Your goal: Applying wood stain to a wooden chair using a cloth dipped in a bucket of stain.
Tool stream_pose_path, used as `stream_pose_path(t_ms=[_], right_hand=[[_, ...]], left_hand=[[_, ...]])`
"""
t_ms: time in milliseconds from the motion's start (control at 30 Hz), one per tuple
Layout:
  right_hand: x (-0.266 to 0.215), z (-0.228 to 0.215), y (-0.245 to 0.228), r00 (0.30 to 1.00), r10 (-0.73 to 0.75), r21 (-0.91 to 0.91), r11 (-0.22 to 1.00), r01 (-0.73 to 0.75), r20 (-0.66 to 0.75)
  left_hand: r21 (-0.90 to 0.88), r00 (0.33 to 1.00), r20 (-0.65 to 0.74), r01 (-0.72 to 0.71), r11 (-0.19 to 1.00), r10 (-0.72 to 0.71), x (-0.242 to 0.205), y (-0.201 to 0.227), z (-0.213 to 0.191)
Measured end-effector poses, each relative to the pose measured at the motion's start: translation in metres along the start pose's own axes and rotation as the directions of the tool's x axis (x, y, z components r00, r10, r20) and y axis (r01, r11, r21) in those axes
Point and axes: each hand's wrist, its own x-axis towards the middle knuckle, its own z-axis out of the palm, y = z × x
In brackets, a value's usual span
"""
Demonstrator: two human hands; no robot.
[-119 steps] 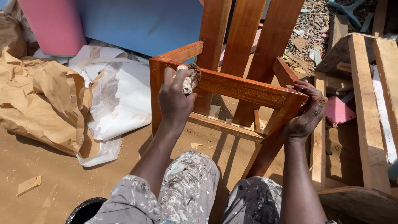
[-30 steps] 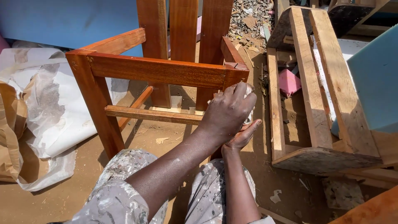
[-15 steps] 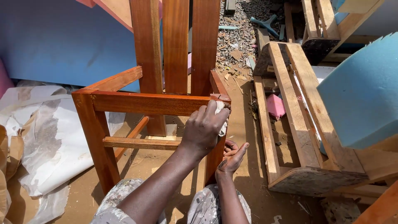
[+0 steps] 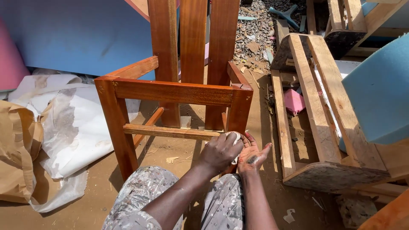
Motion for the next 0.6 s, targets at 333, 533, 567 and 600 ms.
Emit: stream_pose_path(t_ms=[333,533,567,600], right_hand=[[0.009,-0.013,-0.003,0.987,-0.121,-0.057,0.992,0.115,-0.103],[-0.039,0.026,-0.014,0.73,-0.608,-0.406,0.78,0.475,-0.313],[-0.058,0.046,-0.014,0.649,-0.714,-0.451,0.686,0.571,-0.263],[-0.084,0.077,0.003,0.665,-0.702,-0.459,0.694,0.555,-0.256]], left_hand=[[-0.031,0.977,0.1,0.193,0.981,-0.189,-0.03,0.012,0.0],[-0.308,0.772,0.452,0.606,0.734,-0.447,-0.092,-0.01,-0.098],[-0.365,0.682,0.455,0.729,0.578,-0.573,-0.093,-0.015,-0.142],[-0.359,0.665,0.457,0.745,0.562,-0.59,-0.104,-0.02,-0.176]])
